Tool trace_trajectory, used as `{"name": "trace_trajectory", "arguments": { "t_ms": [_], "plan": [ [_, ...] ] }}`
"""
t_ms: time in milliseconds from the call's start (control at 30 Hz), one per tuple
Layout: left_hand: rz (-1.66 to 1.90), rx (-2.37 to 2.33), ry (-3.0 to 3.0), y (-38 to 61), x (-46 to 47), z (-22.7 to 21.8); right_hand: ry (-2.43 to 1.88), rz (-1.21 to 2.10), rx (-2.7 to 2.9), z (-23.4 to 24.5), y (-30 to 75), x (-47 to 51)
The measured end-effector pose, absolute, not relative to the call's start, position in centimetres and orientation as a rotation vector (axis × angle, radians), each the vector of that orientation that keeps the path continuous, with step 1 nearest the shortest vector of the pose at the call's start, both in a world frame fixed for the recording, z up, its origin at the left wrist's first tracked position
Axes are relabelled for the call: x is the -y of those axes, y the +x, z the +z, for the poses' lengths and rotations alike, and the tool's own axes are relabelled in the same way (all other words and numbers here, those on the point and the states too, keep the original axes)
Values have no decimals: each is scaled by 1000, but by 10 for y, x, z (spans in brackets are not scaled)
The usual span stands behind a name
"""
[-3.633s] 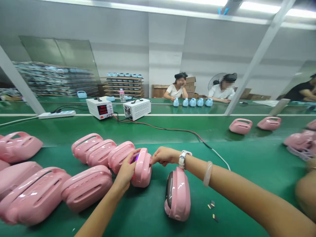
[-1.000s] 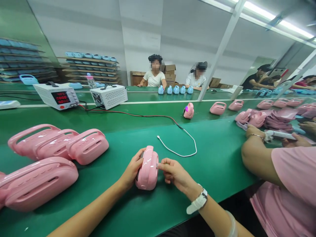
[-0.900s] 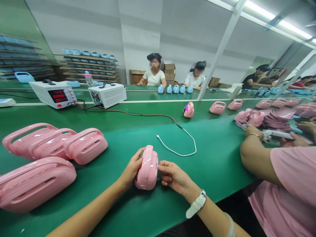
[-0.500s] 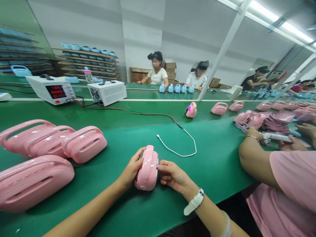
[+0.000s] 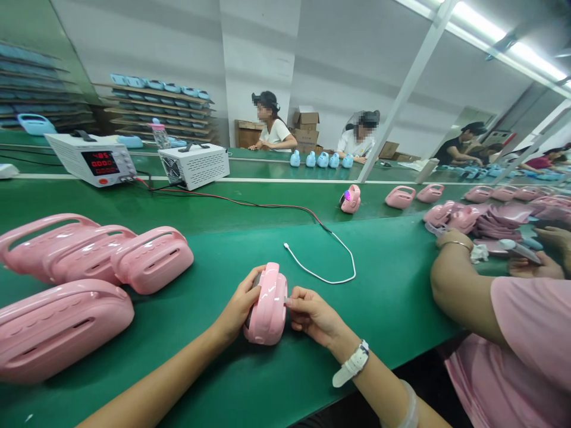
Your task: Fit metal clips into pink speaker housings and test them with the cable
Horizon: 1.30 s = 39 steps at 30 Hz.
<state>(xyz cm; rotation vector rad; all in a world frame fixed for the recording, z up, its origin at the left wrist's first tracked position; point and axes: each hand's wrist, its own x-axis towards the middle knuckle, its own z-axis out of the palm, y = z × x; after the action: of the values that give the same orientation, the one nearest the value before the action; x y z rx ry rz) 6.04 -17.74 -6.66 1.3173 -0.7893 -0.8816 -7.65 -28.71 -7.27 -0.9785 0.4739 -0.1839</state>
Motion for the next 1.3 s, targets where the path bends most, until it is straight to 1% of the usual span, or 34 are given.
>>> {"name": "trace_trajectory", "arguments": {
  "t_ms": [433,700,833,933,1000,1067,1167,1233,1300],
  "plan": [
    [-888,823,1300,62,177,-70,-1150,-157,-550,-62,-73,297],
    [-957,815,1302,56,176,-56,-1277,-107,-653,-47,-69,306],
    [-924,831,1297,55,177,-59,-1314,-97,-676,-51,-71,302],
    [-892,818,1304,55,178,-61,-1449,-92,-675,-52,-76,306],
    [-875,819,1302,55,179,-62,-1615,-37,-644,-42,-77,316],
    [-868,822,1294,55,180,-62,-1767,25,-600,-21,-76,328],
    [-864,834,1281,56,180,-63,-1923,-38,-568,21,-67,337],
    [-855,841,1273,57,180,-64,-1927,-148,-548,45,-54,333],
    [-848,842,1261,57,181,-66,-1806,-175,-494,59,-34,319]
  ]
}}
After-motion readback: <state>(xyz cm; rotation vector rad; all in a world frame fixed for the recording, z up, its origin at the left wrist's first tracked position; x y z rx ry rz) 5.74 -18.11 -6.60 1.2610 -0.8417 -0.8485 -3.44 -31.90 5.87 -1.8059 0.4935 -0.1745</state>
